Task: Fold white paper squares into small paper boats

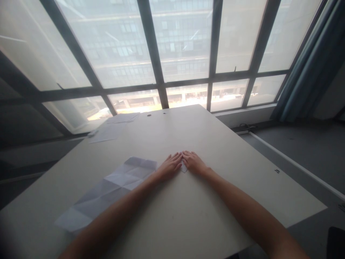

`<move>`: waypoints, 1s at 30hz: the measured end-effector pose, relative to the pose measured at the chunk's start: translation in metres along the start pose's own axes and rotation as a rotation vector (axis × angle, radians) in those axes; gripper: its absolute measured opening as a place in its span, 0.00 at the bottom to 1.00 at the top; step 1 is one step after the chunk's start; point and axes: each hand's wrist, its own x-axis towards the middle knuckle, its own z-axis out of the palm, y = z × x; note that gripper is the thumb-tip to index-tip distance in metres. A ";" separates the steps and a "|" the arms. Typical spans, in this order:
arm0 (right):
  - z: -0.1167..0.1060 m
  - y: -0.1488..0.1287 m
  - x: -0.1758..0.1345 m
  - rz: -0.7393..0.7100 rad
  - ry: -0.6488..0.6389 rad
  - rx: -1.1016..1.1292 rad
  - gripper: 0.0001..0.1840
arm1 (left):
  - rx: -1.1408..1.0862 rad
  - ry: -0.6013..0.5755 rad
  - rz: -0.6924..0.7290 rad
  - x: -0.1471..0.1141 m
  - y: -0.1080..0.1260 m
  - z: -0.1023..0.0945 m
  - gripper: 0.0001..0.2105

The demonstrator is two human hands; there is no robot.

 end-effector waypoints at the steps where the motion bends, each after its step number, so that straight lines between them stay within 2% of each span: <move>1: 0.002 0.000 0.000 0.010 -0.025 -0.005 0.26 | 0.018 -0.001 -0.010 -0.001 0.000 0.000 0.26; 7: 0.000 0.004 -0.001 0.016 -0.144 0.007 0.32 | 0.094 -0.044 -0.081 -0.001 0.002 -0.003 0.31; 13: -0.012 0.016 0.002 -0.083 -0.188 0.115 0.39 | 0.038 -0.078 -0.097 0.002 0.001 -0.010 0.36; 17: -0.014 0.019 0.004 -0.139 -0.106 0.145 0.37 | -0.005 -0.032 -0.089 0.004 0.000 -0.013 0.36; 22: -0.014 0.017 0.003 -0.158 0.024 0.180 0.33 | -0.082 0.115 -0.023 0.005 -0.001 -0.012 0.33; 26: -0.015 0.013 0.002 -0.138 0.125 0.175 0.24 | -0.174 0.212 -0.065 0.004 -0.002 -0.014 0.24; 30: -0.016 0.008 0.002 -0.109 0.179 0.199 0.12 | -0.298 0.224 -0.102 0.002 -0.001 -0.017 0.15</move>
